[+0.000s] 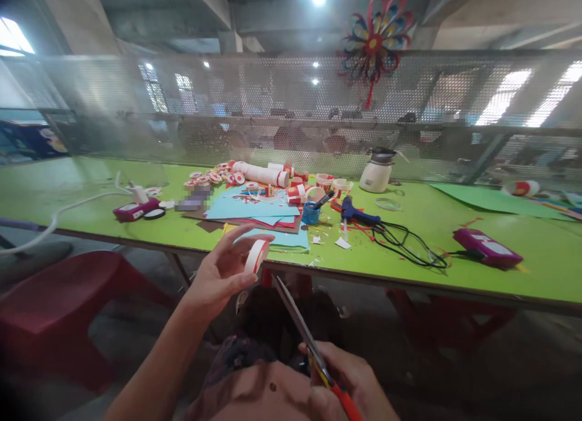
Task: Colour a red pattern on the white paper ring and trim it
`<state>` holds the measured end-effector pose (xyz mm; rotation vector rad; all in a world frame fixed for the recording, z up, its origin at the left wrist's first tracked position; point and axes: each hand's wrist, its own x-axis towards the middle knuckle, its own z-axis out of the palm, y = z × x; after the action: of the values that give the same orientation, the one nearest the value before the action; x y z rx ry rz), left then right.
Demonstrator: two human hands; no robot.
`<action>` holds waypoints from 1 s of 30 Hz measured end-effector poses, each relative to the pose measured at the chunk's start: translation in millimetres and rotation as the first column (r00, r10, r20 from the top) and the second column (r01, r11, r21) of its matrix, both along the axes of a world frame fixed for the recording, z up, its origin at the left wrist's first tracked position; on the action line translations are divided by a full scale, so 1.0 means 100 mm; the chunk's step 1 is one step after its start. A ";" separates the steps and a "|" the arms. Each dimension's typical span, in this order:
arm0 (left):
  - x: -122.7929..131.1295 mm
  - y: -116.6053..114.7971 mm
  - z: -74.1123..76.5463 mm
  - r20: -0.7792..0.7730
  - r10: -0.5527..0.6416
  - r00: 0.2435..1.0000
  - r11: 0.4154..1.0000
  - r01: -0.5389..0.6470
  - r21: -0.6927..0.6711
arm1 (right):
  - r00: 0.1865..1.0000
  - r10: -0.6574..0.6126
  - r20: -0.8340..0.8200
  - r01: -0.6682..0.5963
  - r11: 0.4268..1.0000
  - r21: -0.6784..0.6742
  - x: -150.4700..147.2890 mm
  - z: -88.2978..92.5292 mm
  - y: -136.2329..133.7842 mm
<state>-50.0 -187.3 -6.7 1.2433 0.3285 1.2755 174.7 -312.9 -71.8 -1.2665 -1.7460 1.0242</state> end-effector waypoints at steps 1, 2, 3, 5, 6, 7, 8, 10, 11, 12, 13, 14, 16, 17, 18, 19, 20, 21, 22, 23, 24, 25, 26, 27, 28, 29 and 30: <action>0.00 0.00 0.00 -0.021 0.000 1.000 1.000 0.001 0.018 | 1.000 -0.001 0.007 0.001 1.000 0.012 0.01 -0.01 0.00; 0.00 0.00 0.00 -0.040 0.002 0.999 0.999 0.000 0.033 | 1.000 -0.004 0.013 0.004 1.000 0.027 0.02 -0.03 0.01; 0.00 0.01 -0.01 -0.053 0.007 0.999 0.999 -0.005 0.046 | 1.000 -0.001 0.022 0.000 0.999 0.038 0.03 -0.04 0.01; 0.00 0.01 -0.02 -0.060 0.026 0.998 0.998 -0.023 0.063 | 0.999 0.016 0.049 -0.018 0.998 0.052 0.03 -0.05 0.01; 0.00 0.00 -0.02 -0.061 0.033 0.998 0.997 -0.029 0.067 | 0.998 0.020 0.062 -0.023 0.998 0.051 0.03 -0.05 0.01; 0.00 0.00 -0.03 -0.063 0.038 0.997 0.997 -0.033 0.067 | 0.997 0.019 0.070 -0.022 0.999 0.048 0.03 -0.04 0.01; -0.01 0.00 -0.03 -0.067 0.039 0.997 0.998 -0.035 0.060 | 0.997 0.010 0.071 -0.013 0.999 0.043 0.03 -0.02 0.00; -0.02 0.01 -0.03 -0.080 0.028 0.996 0.999 -0.026 0.032 | 0.998 -0.020 0.051 0.019 0.999 0.031 0.02 0.01 -0.02; -0.02 0.01 -0.03 -0.085 0.013 0.996 1.000 -0.012 0.012 | 0.999 -0.034 0.038 0.033 0.999 0.024 0.02 0.01 -0.02; -0.03 0.02 -0.03 -0.085 -0.011 0.996 1.000 0.010 -0.012 | 0.998 -0.051 0.023 0.051 0.999 0.018 0.01 0.01 -0.03; -0.04 0.03 -0.03 -0.077 -0.042 0.996 0.998 0.039 -0.039 | 0.998 -0.069 0.005 0.069 0.998 0.011 0.01 0.00 -0.03; -0.05 0.04 -0.04 -0.057 -0.078 0.995 0.995 0.074 -0.069 | 0.997 -0.081 -0.018 0.081 0.997 -0.007 0.00 -0.02 -0.03; -0.06 0.06 -0.06 0.011 -0.147 0.989 0.981 0.147 -0.128 | 0.991 -0.095 -0.089 0.090 0.994 -0.057 -0.01 -0.06 -0.02; -0.06 0.07 -0.07 0.049 -0.177 0.983 0.971 0.183 -0.152 | 0.986 -0.102 -0.131 0.090 0.991 -0.097 -0.02 -0.08 -0.01; -0.06 0.08 -0.09 0.083 -0.201 0.976 0.962 0.213 -0.170 | 0.979 -0.114 -0.171 0.090 0.985 -0.145 -0.03 -0.08 0.00; -0.05 0.09 -0.10 0.107 -0.216 0.970 0.955 0.233 -0.185 | 0.970 -0.128 -0.204 0.088 0.977 -0.193 -0.03 -0.08 0.01; -0.05 0.11 -0.11 0.125 -0.225 0.966 0.949 0.247 -0.197 | 0.963 -0.140 -0.228 0.087 0.970 -0.228 -0.04 -0.07 0.02; -0.04 0.12 -0.12 0.138 -0.225 0.964 0.945 0.251 -0.208 | 0.959 -0.145 -0.244 0.084 0.966 -0.246 -0.05 -0.05 0.02; -0.04 0.13 -0.13 0.148 -0.222 0.964 0.944 0.251 -0.215 | 0.958 -0.139 -0.251 0.076 0.967 -0.243 -0.05 -0.02 0.03; -0.04 0.14 -0.14 0.155 -0.217 0.964 0.943 0.248 -0.221 | 0.960 -0.119 -0.252 0.062 0.973 -0.223 -0.06 0.01 0.03; -0.04 0.14 -0.15 0.159 -0.211 0.964 0.944 0.244 -0.224 | 0.966 -0.091 -0.243 0.043 0.980 -0.196 -0.06 0.04 0.03; -0.04 0.15 -0.16 0.158 -0.208 0.965 0.944 0.240 -0.225 | 0.972 -0.062 -0.228 0.023 0.985 -0.173 -0.07 0.07 0.03; -0.03 0.15 -0.16 0.156 -0.205 0.966 0.945 0.237 -0.225 | 0.976 -0.044 -0.211 0.009 0.987 -0.161 -0.09 0.11 0.03; -0.03 0.16 -0.17 0.151 -0.205 0.967 0.946 0.235 -0.224 | 0.980 -0.035 -0.195 0.004 0.987 -0.159 -0.10 0.14 0.03; -0.03 0.16 -0.18 0.145 -0.206 0.968 0.947 0.235 -0.219 | 0.983 -0.036 -0.178 0.007 0.987 -0.160 -0.12 0.17 0.03; -0.03 0.16 -0.19 0.139 -0.209 0.968 0.949 0.235 -0.212 | 0.986 -0.046 -0.163 0.019 0.986 -0.164 -0.15 0.20 0.03; -0.03 0.16 -0.20 0.131 -0.211 0.969 0.951 0.234 -0.201 | 0.987 -0.062 -0.148 0.037 0.985 -0.166 -0.17 0.23 0.03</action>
<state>-53.2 -171.1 -26.4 0.9927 0.2331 1.0774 157.5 -310.3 -49.2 -1.2891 -1.5329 1.2222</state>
